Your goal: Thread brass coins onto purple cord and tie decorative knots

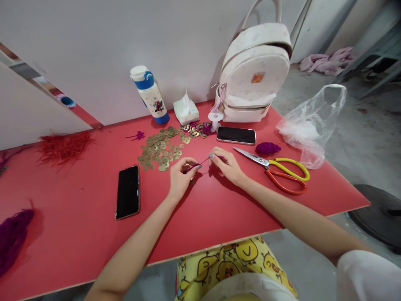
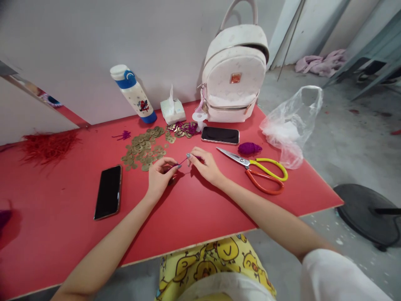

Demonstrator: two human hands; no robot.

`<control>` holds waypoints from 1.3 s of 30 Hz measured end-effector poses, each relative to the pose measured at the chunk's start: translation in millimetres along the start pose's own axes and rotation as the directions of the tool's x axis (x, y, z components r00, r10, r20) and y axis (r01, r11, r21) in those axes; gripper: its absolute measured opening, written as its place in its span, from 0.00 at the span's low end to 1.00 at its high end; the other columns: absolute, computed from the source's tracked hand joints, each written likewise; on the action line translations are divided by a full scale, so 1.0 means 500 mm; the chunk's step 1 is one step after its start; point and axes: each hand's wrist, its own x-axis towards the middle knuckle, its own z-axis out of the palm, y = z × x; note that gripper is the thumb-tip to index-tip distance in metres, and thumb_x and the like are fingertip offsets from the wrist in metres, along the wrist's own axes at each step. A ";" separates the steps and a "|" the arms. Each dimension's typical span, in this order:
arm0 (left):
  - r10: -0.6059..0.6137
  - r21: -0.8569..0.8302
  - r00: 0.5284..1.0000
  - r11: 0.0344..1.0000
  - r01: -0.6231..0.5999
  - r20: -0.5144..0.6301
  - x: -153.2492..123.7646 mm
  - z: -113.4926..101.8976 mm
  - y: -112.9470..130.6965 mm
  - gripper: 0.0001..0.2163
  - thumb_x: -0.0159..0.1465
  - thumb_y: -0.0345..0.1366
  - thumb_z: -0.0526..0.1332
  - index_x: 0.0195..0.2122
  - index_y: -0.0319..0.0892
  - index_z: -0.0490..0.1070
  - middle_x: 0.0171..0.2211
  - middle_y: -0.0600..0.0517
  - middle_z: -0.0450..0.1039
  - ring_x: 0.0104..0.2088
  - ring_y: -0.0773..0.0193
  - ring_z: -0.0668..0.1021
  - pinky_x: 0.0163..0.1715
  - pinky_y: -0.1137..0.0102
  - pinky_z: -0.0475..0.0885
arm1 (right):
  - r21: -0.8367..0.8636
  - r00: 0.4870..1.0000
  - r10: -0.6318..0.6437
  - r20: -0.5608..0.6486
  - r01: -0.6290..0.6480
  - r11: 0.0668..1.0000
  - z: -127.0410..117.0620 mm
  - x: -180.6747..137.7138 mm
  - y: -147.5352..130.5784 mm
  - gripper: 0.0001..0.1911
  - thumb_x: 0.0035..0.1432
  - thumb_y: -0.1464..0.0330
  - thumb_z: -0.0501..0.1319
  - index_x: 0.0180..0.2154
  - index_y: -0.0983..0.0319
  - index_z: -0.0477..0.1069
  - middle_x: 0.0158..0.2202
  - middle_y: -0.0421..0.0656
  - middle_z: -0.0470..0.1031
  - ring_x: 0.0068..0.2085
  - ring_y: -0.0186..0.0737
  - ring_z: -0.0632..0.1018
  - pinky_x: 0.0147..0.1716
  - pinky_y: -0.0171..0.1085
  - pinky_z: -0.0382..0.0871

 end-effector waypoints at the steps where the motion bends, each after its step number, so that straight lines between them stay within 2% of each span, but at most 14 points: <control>1: 0.007 0.012 1.000 1.000 -0.007 0.018 0.001 0.000 0.000 0.06 0.54 0.35 0.68 0.33 0.41 0.76 0.28 0.53 0.75 0.23 0.70 0.73 0.21 0.77 0.68 | 0.007 1.000 0.005 0.005 -0.005 1.000 0.001 -0.001 0.000 0.21 0.67 0.58 0.53 0.25 0.61 0.69 0.29 0.40 0.67 0.31 0.35 0.71 0.37 0.37 0.65; 4: 0.047 0.076 0.997 0.996 -0.051 0.056 0.001 -0.001 -0.002 0.07 0.56 0.35 0.66 0.36 0.42 0.79 0.32 0.51 0.77 0.26 0.68 0.75 0.25 0.75 0.70 | 0.048 0.999 0.037 0.015 -0.038 0.998 0.005 -0.003 0.002 0.18 0.66 0.58 0.54 0.28 0.61 0.69 0.30 0.41 0.69 0.33 0.36 0.73 0.37 0.37 0.67; 7: 0.050 0.091 0.998 0.995 -0.052 0.027 -0.001 -0.001 -0.003 0.05 0.56 0.36 0.66 0.31 0.41 0.79 0.27 0.52 0.76 0.23 0.69 0.74 0.24 0.75 0.69 | 0.092 0.988 0.132 0.082 -0.139 0.986 0.010 -0.006 0.005 0.13 0.64 0.57 0.56 0.36 0.60 0.69 0.32 0.41 0.73 0.32 0.37 0.75 0.34 0.37 0.69; 9: 0.009 0.049 1.000 0.999 -0.010 0.009 -0.003 -0.001 -0.003 0.06 0.56 0.37 0.67 0.31 0.41 0.78 0.24 0.53 0.75 0.22 0.69 0.73 0.22 0.75 0.68 | 0.036 0.975 0.168 0.147 -0.175 0.984 0.015 -0.008 0.007 0.13 0.61 0.58 0.61 0.40 0.61 0.70 0.34 0.42 0.75 0.32 0.38 0.77 0.34 0.37 0.70; 11: 0.005 0.021 1.000 1.000 -0.005 0.002 -0.004 -0.002 -0.002 0.07 0.56 0.38 0.67 0.31 0.41 0.77 0.24 0.53 0.74 0.22 0.68 0.73 0.21 0.75 0.67 | -0.068 0.967 0.168 0.192 -0.158 0.985 0.020 -0.011 0.009 0.12 0.58 0.61 0.64 0.41 0.61 0.73 0.36 0.44 0.78 0.35 0.40 0.77 0.37 0.38 0.71; 13: 0.078 0.038 0.997 0.996 -0.078 0.003 -0.004 -0.002 -0.001 0.06 0.56 0.38 0.67 0.29 0.41 0.77 0.26 0.51 0.75 0.25 0.67 0.74 0.23 0.75 0.68 | -0.132 0.965 0.152 0.215 -0.125 0.983 0.025 -0.013 0.010 0.10 0.57 0.63 0.65 0.40 0.62 0.76 0.36 0.45 0.79 0.37 0.41 0.78 0.39 0.39 0.70; 17: 0.221 0.138 0.975 0.966 -0.221 0.013 -0.003 -0.004 0.000 0.04 0.58 0.35 0.65 0.28 0.41 0.77 0.30 0.49 0.74 0.30 0.65 0.75 0.28 0.73 0.69 | -0.086 0.969 0.111 0.220 -0.094 0.992 0.029 -0.016 0.012 0.08 0.60 0.66 0.62 0.35 0.61 0.78 0.36 0.45 0.81 0.36 0.41 0.79 0.39 0.38 0.70; 19: 0.244 0.225 0.970 0.945 -0.235 -0.011 -0.003 -0.005 -0.002 0.04 0.60 0.34 0.63 0.29 0.41 0.76 0.30 0.50 0.74 0.31 0.65 0.75 0.29 0.73 0.68 | -0.092 0.971 0.089 0.224 -0.070 0.993 0.027 -0.017 0.011 0.09 0.62 0.66 0.60 0.34 0.61 0.78 0.36 0.44 0.81 0.36 0.40 0.79 0.39 0.37 0.69; 21: 0.268 0.339 0.963 0.908 -0.247 -0.015 -0.004 -0.006 -0.003 0.04 0.61 0.33 0.63 0.30 0.42 0.76 0.30 0.50 0.75 0.32 0.64 0.75 0.32 0.72 0.69 | -0.173 0.968 0.071 0.241 -0.030 0.984 0.023 -0.017 0.007 0.11 0.65 0.67 0.57 0.35 0.61 0.77 0.36 0.44 0.80 0.37 0.40 0.78 0.39 0.37 0.68; 25: 0.265 0.498 0.963 0.829 -0.256 0.055 -0.008 -0.007 -0.004 0.04 0.61 0.33 0.63 0.31 0.44 0.78 0.32 0.51 0.76 0.33 0.64 0.76 0.35 0.71 0.68 | -0.358 0.970 0.062 0.235 0.027 0.933 0.016 -0.018 -0.003 0.11 0.67 0.67 0.54 0.35 0.60 0.74 0.35 0.44 0.77 0.36 0.39 0.76 0.36 0.35 0.63; 28: 0.252 0.535 0.963 0.804 -0.260 0.090 -0.011 -0.007 -0.003 0.05 0.62 0.36 0.63 0.31 0.45 0.79 0.32 0.51 0.76 0.32 0.64 0.76 0.33 0.72 0.67 | -0.359 0.983 0.029 0.182 0.039 0.933 0.014 -0.018 -0.005 0.10 0.66 0.67 0.55 0.34 0.60 0.72 0.34 0.43 0.74 0.34 0.37 0.73 0.35 0.35 0.62; 30: 0.256 0.506 0.959 0.815 -0.282 0.122 -0.011 -0.007 -0.004 0.05 0.62 0.37 0.63 0.32 0.45 0.79 0.32 0.51 0.77 0.32 0.64 0.76 0.33 0.72 0.67 | -0.318 0.989 0.011 0.145 0.036 0.947 0.013 -0.017 -0.003 0.09 0.66 0.68 0.55 0.33 0.61 0.72 0.34 0.42 0.71 0.32 0.36 0.71 0.34 0.35 0.62; 34: 0.269 0.325 0.948 0.893 -0.311 0.169 -0.006 -0.009 -0.005 0.04 0.60 0.36 0.65 0.30 0.44 0.79 0.31 0.50 0.76 0.31 0.63 0.76 0.33 0.70 0.69 | -0.211 0.997 0.014 0.077 0.003 0.977 0.013 -0.013 0.004 0.08 0.63 0.67 0.57 0.32 0.61 0.71 0.33 0.42 0.68 0.30 0.36 0.69 0.31 0.35 0.62; 39: 0.251 0.163 0.960 0.949 -0.269 0.122 -0.002 -0.007 -0.003 0.04 0.59 0.35 0.65 0.28 0.42 0.77 0.30 0.50 0.75 0.31 0.64 0.76 0.32 0.71 0.70 | -0.132 0.996 0.015 0.084 -0.004 0.991 0.016 -0.009 0.004 0.08 0.63 0.66 0.58 0.31 0.61 0.69 0.32 0.41 0.68 0.32 0.36 0.70 0.33 0.36 0.63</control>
